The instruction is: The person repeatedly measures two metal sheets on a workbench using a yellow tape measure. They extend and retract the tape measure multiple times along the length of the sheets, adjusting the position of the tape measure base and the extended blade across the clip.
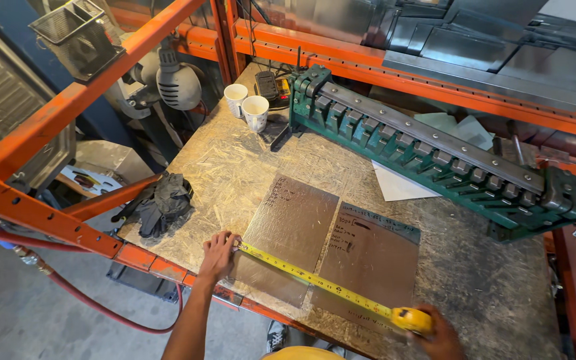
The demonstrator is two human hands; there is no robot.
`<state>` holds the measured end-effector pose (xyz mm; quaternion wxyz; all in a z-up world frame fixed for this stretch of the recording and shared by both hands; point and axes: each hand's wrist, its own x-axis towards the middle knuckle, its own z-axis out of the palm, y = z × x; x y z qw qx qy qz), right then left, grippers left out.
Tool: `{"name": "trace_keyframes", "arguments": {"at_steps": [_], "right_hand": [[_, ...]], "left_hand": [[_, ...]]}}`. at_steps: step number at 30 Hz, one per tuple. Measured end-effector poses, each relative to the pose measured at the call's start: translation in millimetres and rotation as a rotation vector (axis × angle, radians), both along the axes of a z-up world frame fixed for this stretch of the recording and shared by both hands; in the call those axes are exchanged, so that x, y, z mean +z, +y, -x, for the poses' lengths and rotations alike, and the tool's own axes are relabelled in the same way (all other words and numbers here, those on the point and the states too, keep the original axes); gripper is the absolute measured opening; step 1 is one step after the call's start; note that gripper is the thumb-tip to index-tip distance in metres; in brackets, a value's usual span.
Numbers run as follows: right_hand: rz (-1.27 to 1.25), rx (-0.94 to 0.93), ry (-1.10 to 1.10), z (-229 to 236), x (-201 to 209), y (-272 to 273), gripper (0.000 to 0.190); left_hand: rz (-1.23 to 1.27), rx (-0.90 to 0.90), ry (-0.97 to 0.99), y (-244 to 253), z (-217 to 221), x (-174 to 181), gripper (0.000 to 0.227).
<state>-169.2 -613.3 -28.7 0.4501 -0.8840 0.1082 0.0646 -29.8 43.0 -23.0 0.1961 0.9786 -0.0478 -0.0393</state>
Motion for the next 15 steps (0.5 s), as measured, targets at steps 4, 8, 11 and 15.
{"name": "trace_keyframes", "arguments": {"at_steps": [4,8,11,15], "right_hand": [[0.084,-0.118,0.251,5,1,-56,0.065],[-0.04,-0.246,0.335,15,-5,-85,0.071],[-0.072,-0.236,0.298,21,-15,-89,0.068],[-0.213,-0.353,0.37,21,-9,-77,0.068]], "left_hand": [[-0.042,-0.014,0.01,1,-1,-3,0.051],[-0.12,-0.032,-0.008,1,0,-7,0.055],[-0.153,-0.027,0.003,0,0,-9,0.057],[-0.183,-0.023,0.002,-1,1,-5,0.058]]}}
